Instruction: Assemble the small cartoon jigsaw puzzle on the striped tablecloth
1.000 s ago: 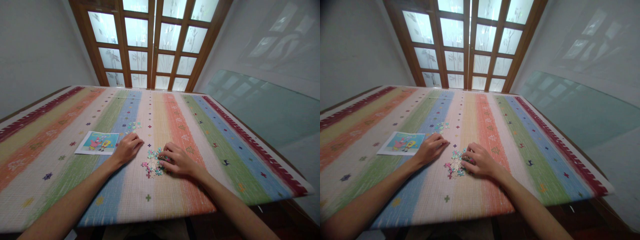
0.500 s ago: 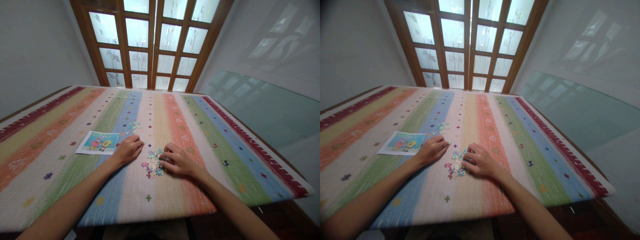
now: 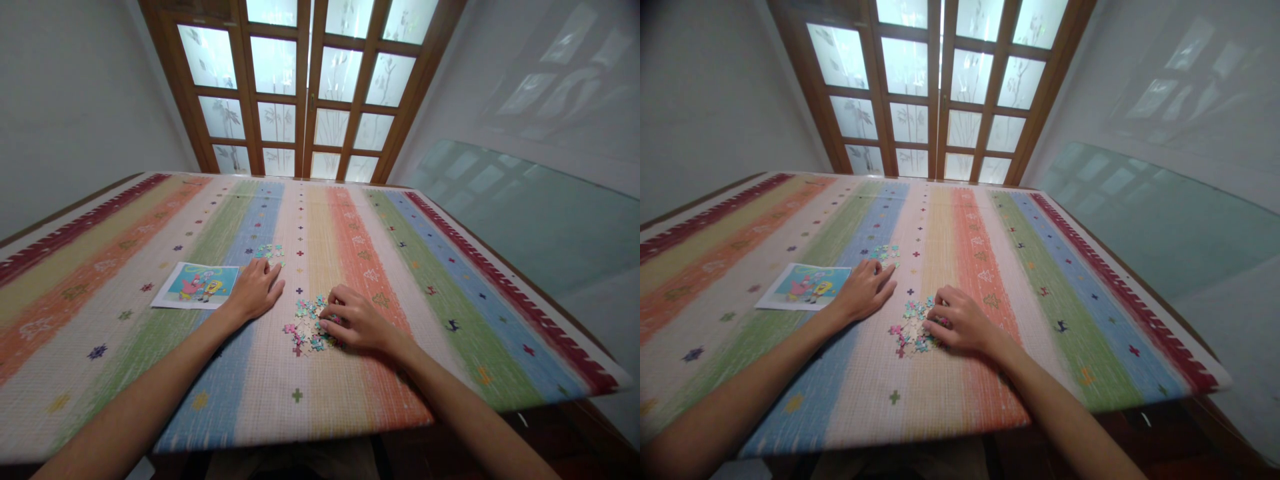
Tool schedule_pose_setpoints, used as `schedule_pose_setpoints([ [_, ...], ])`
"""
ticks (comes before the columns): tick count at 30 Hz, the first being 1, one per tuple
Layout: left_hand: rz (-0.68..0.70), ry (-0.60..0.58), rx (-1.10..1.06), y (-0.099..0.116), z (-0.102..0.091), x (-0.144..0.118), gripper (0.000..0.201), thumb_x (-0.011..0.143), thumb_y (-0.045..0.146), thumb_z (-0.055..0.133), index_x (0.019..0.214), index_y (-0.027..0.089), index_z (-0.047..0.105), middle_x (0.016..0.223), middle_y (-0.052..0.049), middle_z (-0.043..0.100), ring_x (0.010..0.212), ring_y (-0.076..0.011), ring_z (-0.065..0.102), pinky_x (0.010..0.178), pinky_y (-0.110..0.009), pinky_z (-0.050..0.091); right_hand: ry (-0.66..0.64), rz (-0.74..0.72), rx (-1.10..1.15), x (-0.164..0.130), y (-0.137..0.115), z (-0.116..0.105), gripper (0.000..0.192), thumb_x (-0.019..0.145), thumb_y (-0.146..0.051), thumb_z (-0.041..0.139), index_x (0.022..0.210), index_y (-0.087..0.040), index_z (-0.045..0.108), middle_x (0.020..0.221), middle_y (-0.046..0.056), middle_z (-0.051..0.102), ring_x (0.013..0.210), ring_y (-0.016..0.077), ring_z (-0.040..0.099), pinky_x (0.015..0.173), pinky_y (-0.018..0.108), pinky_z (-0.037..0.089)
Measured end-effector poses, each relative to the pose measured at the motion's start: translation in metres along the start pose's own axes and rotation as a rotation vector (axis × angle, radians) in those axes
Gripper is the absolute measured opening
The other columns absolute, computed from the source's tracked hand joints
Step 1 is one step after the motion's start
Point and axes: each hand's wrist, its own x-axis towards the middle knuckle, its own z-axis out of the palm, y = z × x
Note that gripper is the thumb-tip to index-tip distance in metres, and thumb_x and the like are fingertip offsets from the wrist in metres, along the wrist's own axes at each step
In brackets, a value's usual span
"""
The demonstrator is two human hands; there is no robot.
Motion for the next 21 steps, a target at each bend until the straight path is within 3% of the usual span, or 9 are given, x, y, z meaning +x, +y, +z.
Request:
schedule_pose_setpoints([
  [12, -0.034, 0.041, -0.071, 0.001, -0.002, 0.0, 0.036, 0.097, 0.033, 0.054, 0.126, 0.015, 0.062, 0.102, -0.012, 0.056, 0.097, -0.03, 0.051, 0.088, -0.045, 0.047, 0.0, 0.002, -0.016, 0.0, 0.0, -0.001, 0.029, 0.102, -0.036, 0.054, 0.09, -0.018, 0.072, 0.088, 0.007, 0.058, 0.08, 0.0186, 0.054, 0.074, 0.034, 0.045],
  [16, 0.016, 0.054, -0.28, 0.009, -0.011, -0.003, 0.028, 0.096, 0.03, 0.056, 0.119, 0.018, 0.065, 0.101, -0.009, 0.056, 0.097, -0.0272, 0.053, 0.089, -0.043, 0.048, 0.0, 0.012, -0.017, 0.0, 0.0, -0.002, 0.028, 0.102, -0.036, 0.054, 0.09, -0.018, 0.072, 0.088, 0.008, 0.059, 0.081, 0.0192, 0.054, 0.075, 0.035, 0.045],
  [21, 0.168, -0.065, -0.496, 0.026, -0.021, -0.007, 0.021, 0.094, 0.029, 0.059, 0.109, 0.021, 0.072, 0.1, -0.007, 0.057, 0.096, -0.0238, 0.054, 0.088, -0.041, 0.049, -0.003, 0.006, -0.006, 0.0, -0.001, -0.001, 0.027, 0.101, -0.035, 0.054, 0.093, -0.018, 0.073, 0.088, 0.008, 0.059, 0.081, 0.0192, 0.055, 0.074, 0.034, 0.045],
])
